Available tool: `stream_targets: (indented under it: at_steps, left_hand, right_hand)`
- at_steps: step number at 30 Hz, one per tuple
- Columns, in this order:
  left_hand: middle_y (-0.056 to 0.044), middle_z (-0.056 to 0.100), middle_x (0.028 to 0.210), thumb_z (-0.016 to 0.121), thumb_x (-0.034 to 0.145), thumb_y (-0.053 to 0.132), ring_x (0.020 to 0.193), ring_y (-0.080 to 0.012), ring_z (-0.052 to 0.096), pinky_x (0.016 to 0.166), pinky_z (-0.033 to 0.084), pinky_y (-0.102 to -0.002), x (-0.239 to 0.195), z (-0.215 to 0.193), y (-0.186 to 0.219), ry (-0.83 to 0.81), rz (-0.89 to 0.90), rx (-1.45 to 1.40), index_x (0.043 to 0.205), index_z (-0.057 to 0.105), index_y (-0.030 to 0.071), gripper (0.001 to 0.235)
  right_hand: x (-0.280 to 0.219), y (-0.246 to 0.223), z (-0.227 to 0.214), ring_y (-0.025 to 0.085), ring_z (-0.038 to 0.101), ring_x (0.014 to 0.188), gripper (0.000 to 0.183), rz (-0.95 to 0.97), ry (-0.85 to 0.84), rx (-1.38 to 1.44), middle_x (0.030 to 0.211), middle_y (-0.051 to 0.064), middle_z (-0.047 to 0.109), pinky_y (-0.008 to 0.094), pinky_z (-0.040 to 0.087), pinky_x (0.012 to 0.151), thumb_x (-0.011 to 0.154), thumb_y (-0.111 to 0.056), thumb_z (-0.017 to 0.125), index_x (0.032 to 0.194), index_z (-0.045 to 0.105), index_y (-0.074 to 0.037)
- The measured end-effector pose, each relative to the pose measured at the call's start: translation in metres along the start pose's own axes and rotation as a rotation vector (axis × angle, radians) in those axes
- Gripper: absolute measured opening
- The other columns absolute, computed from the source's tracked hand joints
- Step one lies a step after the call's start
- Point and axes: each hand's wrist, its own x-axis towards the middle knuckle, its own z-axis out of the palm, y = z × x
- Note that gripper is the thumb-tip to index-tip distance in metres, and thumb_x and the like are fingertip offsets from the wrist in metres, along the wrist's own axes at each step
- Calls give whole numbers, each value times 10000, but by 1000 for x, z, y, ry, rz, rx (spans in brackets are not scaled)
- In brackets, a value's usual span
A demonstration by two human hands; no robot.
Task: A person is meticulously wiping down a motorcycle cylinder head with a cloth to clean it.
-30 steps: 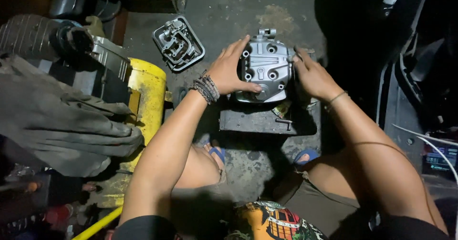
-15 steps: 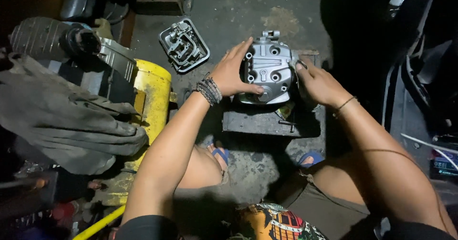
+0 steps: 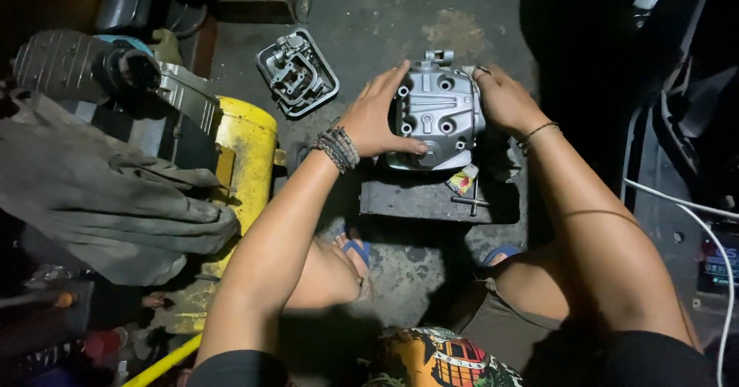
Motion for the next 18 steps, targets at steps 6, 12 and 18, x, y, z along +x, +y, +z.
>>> stream_targets:
  at_steps: [6, 12, 18]
  left_hand:
    - [-242, 278, 1615, 905, 633, 744, 1528, -428, 270, 1267, 144, -570, -3, -7, 8, -16, 5, -29, 1647, 88, 184, 1418]
    - [-236, 273, 1614, 920, 602, 754, 1526, -429, 268, 1263, 143, -579, 1, -4, 1, -16, 1, -21, 1649, 83, 194, 1453]
    - [-247, 273, 1616, 908, 607, 770, 1529, -432, 264, 1266, 145, -587, 0, 0, -1, 1, 11, -19, 1650, 84, 193, 1449]
  right_hand:
    - [-25, -4, -5, 445, 170, 1549, 789, -37, -38, -40, 1654, 292, 265, 533, 109, 1275, 1083, -566, 251, 1619, 309, 10]
    - [-66, -52, -17, 450, 167, 1551, 715, 0, -53, 25, 1650, 299, 267, 548, 128, 1273, 1064, -446, 300, 1625, 273, -3]
    - [-20, -24, -3, 403, 210, 1548, 732, -11, -43, 36, 1658, 218, 307, 522, 132, 1279, 1051, -529, 294, 1617, 331, -67]
